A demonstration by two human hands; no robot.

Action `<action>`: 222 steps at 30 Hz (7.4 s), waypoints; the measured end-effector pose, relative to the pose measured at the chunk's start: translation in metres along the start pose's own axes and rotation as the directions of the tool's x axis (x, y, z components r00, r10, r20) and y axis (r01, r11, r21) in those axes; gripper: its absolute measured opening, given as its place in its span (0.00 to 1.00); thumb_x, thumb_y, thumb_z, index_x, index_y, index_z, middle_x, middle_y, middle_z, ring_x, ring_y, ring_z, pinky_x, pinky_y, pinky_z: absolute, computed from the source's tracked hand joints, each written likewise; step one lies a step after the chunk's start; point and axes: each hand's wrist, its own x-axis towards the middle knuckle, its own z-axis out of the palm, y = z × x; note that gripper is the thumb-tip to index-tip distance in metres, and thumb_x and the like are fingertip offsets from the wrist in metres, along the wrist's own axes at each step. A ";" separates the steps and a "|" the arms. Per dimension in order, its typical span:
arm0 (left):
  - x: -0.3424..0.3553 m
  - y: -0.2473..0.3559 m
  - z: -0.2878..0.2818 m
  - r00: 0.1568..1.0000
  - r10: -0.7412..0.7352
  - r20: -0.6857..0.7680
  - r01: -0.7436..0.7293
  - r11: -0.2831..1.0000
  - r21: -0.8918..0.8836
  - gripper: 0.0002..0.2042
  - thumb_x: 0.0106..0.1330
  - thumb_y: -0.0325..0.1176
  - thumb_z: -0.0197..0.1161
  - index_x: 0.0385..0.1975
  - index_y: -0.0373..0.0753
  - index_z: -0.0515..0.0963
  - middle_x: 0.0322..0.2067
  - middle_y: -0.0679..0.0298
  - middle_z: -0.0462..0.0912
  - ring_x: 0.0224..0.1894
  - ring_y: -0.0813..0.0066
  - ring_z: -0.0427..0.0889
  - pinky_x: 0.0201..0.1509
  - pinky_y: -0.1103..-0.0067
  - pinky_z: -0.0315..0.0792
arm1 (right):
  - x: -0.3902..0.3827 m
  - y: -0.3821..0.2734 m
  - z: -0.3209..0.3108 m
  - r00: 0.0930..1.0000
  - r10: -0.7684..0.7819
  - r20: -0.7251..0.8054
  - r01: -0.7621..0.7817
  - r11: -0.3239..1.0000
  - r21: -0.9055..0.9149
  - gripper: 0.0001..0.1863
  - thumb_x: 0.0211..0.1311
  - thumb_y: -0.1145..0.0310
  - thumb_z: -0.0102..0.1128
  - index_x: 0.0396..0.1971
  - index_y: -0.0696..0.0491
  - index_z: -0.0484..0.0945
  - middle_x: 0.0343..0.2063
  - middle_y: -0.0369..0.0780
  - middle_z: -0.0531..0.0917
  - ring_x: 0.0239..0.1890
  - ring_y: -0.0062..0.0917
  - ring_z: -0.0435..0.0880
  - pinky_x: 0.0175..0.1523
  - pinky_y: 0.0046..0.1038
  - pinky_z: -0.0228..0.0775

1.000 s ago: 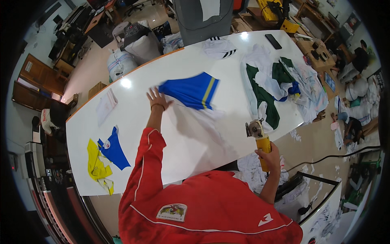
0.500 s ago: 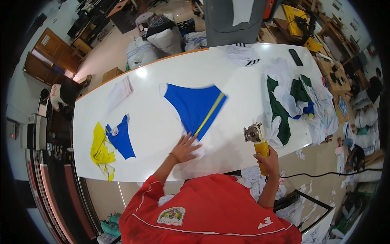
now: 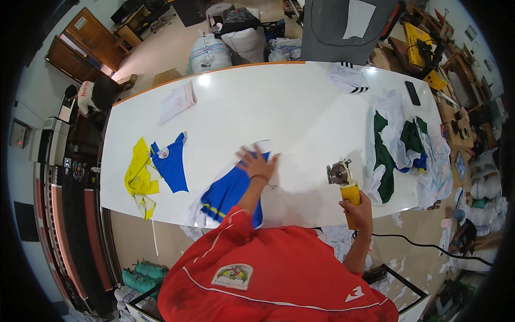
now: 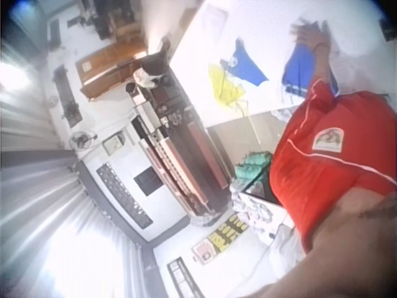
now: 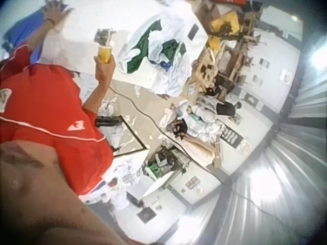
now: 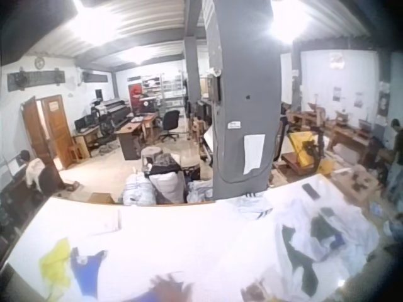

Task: The person lays out a yellow soccer jersey and a blue jersey on a white table, then uses a yellow electric fabric cutter to trim the edges of each garment. The person handles the jerseys one at a time, repositioning them as needed while cutting along the seams.

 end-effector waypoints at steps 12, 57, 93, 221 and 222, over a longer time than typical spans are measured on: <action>-0.046 0.089 0.038 0.594 0.802 -0.063 -0.804 0.594 -0.007 0.41 0.73 0.65 0.60 0.79 0.48 0.65 0.83 0.42 0.47 0.84 0.32 0.44 0.80 0.37 0.49 | -0.036 0.029 -0.026 0.975 0.082 -0.206 -0.081 0.997 0.010 0.20 0.53 0.66 0.80 0.42 0.59 0.81 0.28 0.36 0.84 0.26 0.21 0.83 0.34 0.28 0.75; -0.002 -0.126 -0.013 0.752 0.651 0.106 -0.659 0.741 0.129 0.45 0.73 0.70 0.56 0.84 0.53 0.56 0.85 0.48 0.43 0.86 0.38 0.38 0.83 0.36 0.34 | -0.013 0.054 -0.009 0.975 0.220 -0.028 -0.220 0.950 -0.223 0.26 0.51 0.59 0.81 0.44 0.61 0.84 0.32 0.42 0.88 0.32 0.25 0.86 0.39 0.32 0.78; -0.157 -0.002 0.064 0.536 0.841 0.079 -0.842 0.539 -0.022 0.41 0.73 0.70 0.54 0.82 0.54 0.62 0.85 0.52 0.47 0.86 0.37 0.38 0.83 0.37 0.37 | -0.110 0.119 0.008 0.975 0.076 -0.208 -0.173 0.848 -0.501 0.31 0.51 0.52 0.81 0.51 0.56 0.82 0.39 0.52 0.90 0.44 0.50 0.90 0.49 0.47 0.80; -0.166 -0.203 0.048 0.849 0.233 -0.474 -0.352 0.919 -0.179 0.41 0.65 0.59 0.72 0.74 0.41 0.71 0.76 0.43 0.64 0.79 0.41 0.61 0.82 0.48 0.53 | 0.094 -0.017 0.096 0.938 -0.054 0.343 0.345 0.260 -0.902 0.43 0.51 0.45 0.76 0.66 0.47 0.72 0.44 0.51 0.90 0.48 0.51 0.91 0.53 0.50 0.83; -0.166 -0.203 0.048 0.848 0.231 -0.476 -0.353 0.917 -0.183 0.41 0.65 0.59 0.72 0.74 0.42 0.71 0.76 0.43 0.64 0.79 0.41 0.61 0.82 0.48 0.53 | 0.093 -0.018 0.101 0.938 -0.073 0.340 0.347 0.266 -0.900 0.42 0.51 0.46 0.76 0.65 0.47 0.73 0.44 0.52 0.90 0.48 0.51 0.91 0.52 0.49 0.83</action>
